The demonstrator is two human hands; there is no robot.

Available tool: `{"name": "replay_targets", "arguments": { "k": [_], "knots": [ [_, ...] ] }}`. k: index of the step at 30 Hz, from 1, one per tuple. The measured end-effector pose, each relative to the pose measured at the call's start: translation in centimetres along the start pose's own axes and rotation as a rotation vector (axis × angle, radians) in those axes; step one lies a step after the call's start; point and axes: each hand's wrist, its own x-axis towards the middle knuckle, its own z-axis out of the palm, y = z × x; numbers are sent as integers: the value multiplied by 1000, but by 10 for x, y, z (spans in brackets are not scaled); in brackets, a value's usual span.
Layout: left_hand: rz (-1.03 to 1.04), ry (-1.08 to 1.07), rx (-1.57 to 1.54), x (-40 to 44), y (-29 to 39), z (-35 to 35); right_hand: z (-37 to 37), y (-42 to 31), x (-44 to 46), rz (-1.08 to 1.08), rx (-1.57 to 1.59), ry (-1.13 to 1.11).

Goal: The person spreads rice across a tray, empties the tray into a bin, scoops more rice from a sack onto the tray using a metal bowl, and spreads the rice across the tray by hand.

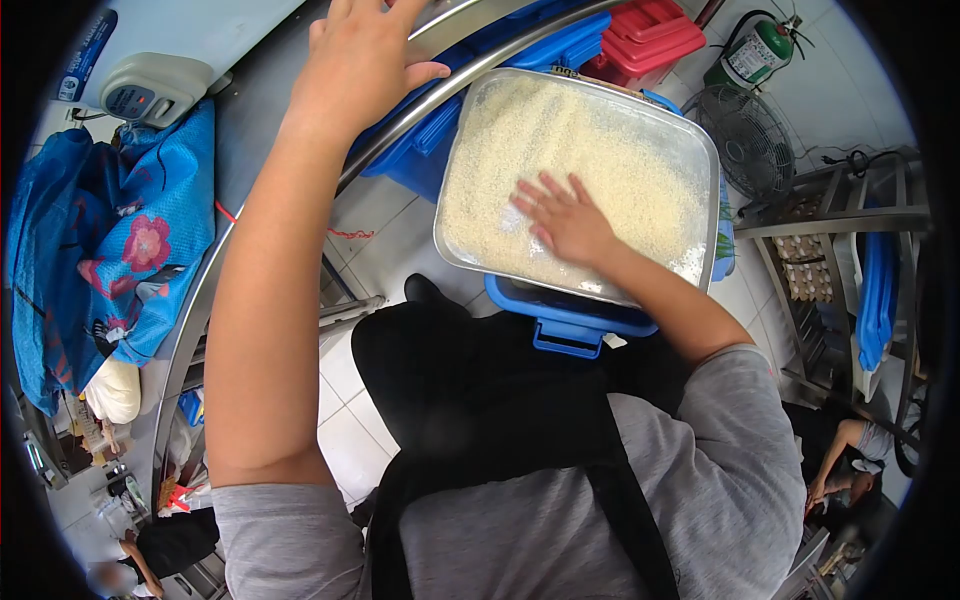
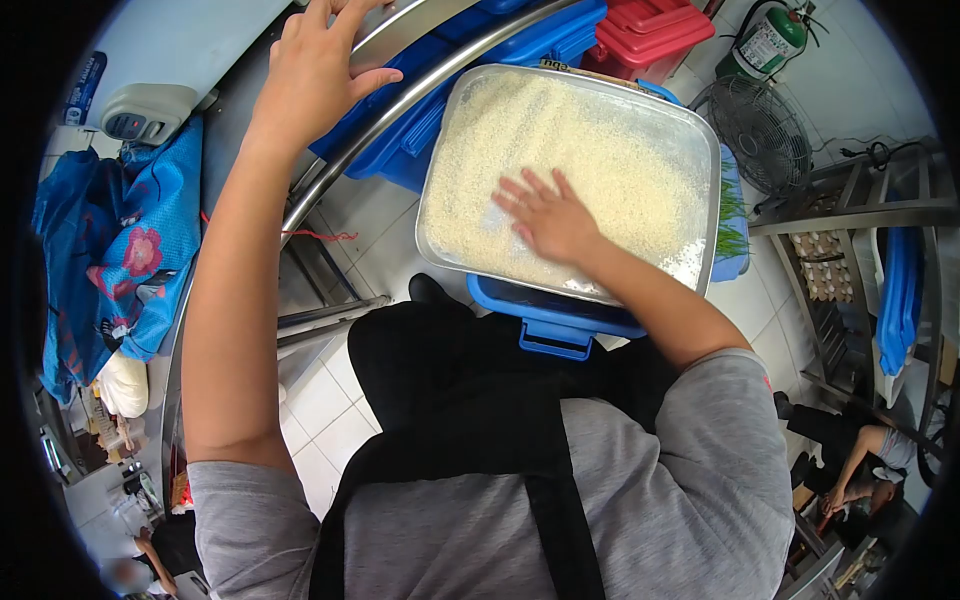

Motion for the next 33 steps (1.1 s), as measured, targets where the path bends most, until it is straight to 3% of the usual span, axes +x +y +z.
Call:
{"name": "replay_targets", "arguments": {
  "k": [4,6,14,23,25,29,33],
  "knots": [
    [-17,-13,9,1,0,0,-5,44,26,166,-69,22],
    [-14,-15,13,1,-1,2,-8,65,33,372,-75,24],
    [-29,-22,33,2,2,-1,3,112,21,638,-79,71],
    [-53,-27,65,1,4,0,3,3,7,294,31,-69],
    [-53,-30,52,1,6,-2,4,-12,0,137,144,-47],
    [-62,-27,41,1,8,-4,6,-9,-20,-40,147,-39],
    [-55,-29,50,0,7,-2,-6,29,-28,60,-3,-58]
  ]
}}
